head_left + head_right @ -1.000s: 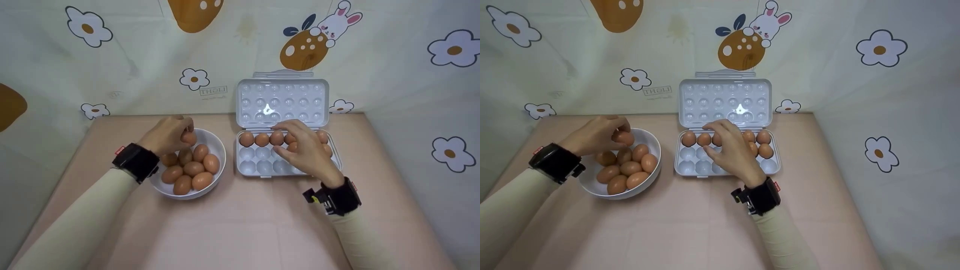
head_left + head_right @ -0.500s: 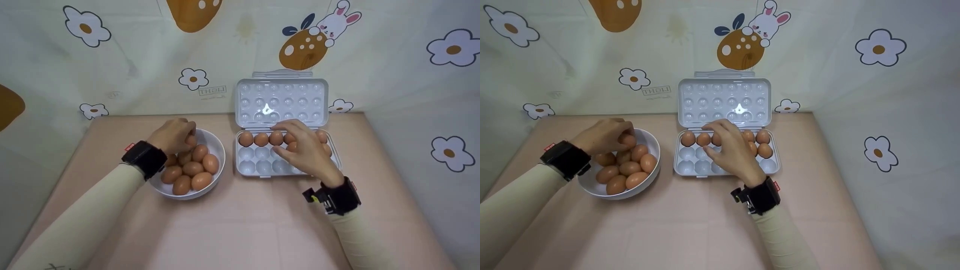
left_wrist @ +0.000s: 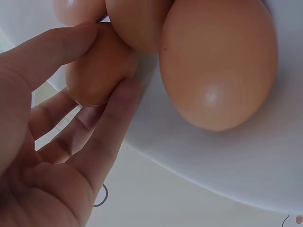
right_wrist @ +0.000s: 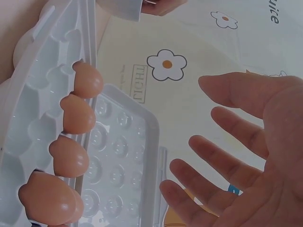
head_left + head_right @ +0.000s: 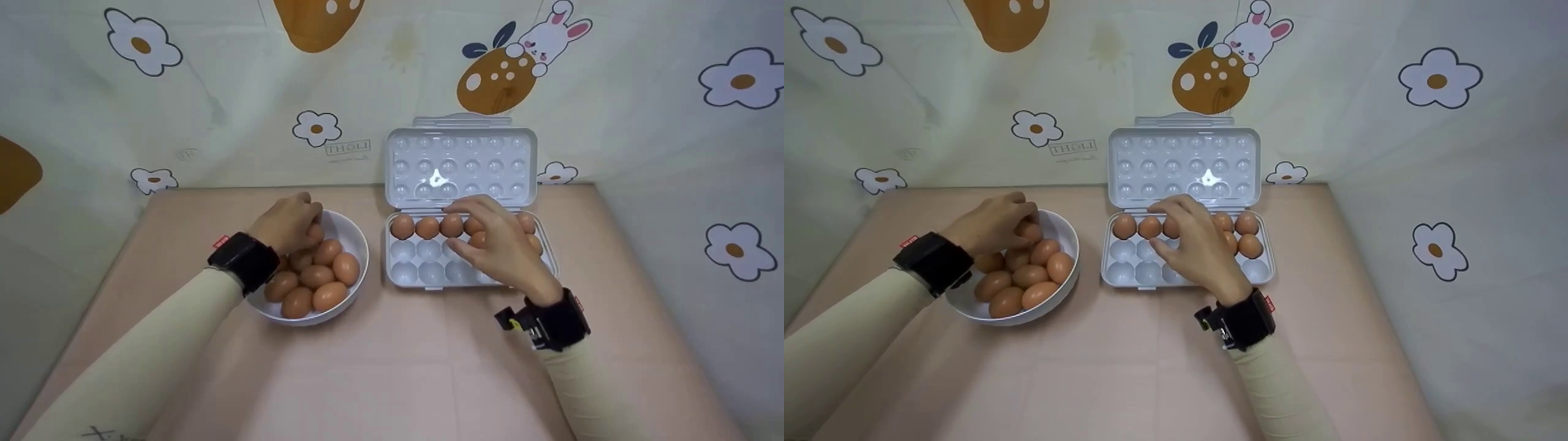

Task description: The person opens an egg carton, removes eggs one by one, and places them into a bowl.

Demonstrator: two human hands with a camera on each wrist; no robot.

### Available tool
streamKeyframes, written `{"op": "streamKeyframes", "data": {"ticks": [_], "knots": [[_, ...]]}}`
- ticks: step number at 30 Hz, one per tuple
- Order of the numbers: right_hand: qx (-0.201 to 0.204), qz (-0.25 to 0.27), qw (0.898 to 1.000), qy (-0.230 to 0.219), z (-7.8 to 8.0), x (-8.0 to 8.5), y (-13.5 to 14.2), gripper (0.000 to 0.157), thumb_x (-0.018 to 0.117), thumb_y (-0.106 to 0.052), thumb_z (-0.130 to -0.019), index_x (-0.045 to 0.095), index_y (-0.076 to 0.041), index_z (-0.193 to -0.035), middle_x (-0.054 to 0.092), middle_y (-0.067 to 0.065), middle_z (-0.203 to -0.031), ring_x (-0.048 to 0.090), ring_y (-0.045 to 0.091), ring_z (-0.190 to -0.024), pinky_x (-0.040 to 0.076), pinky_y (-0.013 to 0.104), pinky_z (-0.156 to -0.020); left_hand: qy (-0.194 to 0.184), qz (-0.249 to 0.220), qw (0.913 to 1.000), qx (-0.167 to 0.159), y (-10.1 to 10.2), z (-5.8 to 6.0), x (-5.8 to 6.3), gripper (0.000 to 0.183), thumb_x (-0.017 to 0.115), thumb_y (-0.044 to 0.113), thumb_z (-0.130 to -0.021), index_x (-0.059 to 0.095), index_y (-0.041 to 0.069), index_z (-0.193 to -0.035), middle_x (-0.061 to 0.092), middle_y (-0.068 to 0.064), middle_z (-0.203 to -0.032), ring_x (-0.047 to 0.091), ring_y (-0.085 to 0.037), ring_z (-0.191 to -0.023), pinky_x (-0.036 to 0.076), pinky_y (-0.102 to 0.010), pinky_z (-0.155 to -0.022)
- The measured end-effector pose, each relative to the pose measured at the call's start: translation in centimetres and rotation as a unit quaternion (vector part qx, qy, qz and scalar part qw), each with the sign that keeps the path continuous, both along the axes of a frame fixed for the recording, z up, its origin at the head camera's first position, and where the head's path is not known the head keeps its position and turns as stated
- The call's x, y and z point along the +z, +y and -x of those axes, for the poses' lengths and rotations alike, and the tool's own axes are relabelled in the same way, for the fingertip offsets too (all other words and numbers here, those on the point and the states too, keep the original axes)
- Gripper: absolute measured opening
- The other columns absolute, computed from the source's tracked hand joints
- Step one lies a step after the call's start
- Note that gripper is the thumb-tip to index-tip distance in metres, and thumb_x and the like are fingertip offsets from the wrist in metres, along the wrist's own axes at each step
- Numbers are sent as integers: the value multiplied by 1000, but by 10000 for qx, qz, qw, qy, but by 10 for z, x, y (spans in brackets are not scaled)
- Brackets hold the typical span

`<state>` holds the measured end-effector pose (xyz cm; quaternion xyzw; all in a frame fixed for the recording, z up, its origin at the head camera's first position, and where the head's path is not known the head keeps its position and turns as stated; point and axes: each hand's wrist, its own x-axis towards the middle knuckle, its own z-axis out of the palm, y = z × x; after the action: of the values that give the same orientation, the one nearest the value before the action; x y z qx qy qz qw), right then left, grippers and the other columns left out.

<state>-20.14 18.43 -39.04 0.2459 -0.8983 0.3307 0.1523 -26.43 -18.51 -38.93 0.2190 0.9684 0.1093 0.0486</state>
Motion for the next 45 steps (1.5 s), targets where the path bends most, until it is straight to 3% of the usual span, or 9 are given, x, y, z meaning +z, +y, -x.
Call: {"op": "streamKeyframes", "data": {"ticks": [11,17,22,28,31,38,45], "knots": [[24,71,10000,-7,-1,1,3,42,87,-10,-89,73,-12,-128,68,1,-131,61,17,-125,50,36,-106,-75,37,10000,-33,1,-3,-4,21,73,5,-93,74,-2,-114,62,-16,-101,61,-29,-88,57,-40,-78],[-180,-209,9994,224,0,2,8,45,88,-12,-86,73,-18,-128,69,-2,-130,65,17,-120,53,39,-95,-104,-267,9996,7,3,-9,4,29,73,2,-91,73,0,-120,64,-14,-102,61,-30,-91,56,-42,-81],[-202,-461,9986,162,2,3,18,47,86,-9,-86,72,-17,-130,67,-1,-131,65,18,-106,55,40,-88,15,-721,9974,-11,11,-20,17,33,76,3,-91,73,4,-124,64,-13,-111,62,-30,-98,58,-43,-89],[-185,-669,9975,-133,5,1,33,46,82,-2,-84,74,-16,-126,64,3,-130,64,24,-109,54,45,-92,566,-1145,9912,-332,35,-40,30,33,81,12,-92,72,11,-124,65,-8,-115,64,-28,-105,58,-42,-96],[-178,-787,9963,-281,7,-1,37,43,82,1,-82,75,-15,-121,65,5,-127,63,26,-108,54,45,-92,668,-1429,9863,-475,52,-51,32,34,82,15,-93,72,12,-125,64,-6,-117,64,-26,-106,57,-40,-97],[-71,-1121,9931,-328,12,-8,39,34,81,3,-83,76,-12,-113,68,12,-110,59,25,-91,47,42,-82,931,-2032,9700,-955,85,-74,24,37,86,16,-91,71,14,-125,66,-3,-120,65,-22,-107,57,-35,-94],[-126,-1281,9911,-329,16,-14,38,38,87,0,-81,77,-12,-116,69,12,-108,59,26,-89,44,45,-87,1112,-2372,9557,-1340,117,-81,3,39,88,15,-89,71,10,-124,64,-6,-120,64,-23,-107,58,-35,-93]]}}
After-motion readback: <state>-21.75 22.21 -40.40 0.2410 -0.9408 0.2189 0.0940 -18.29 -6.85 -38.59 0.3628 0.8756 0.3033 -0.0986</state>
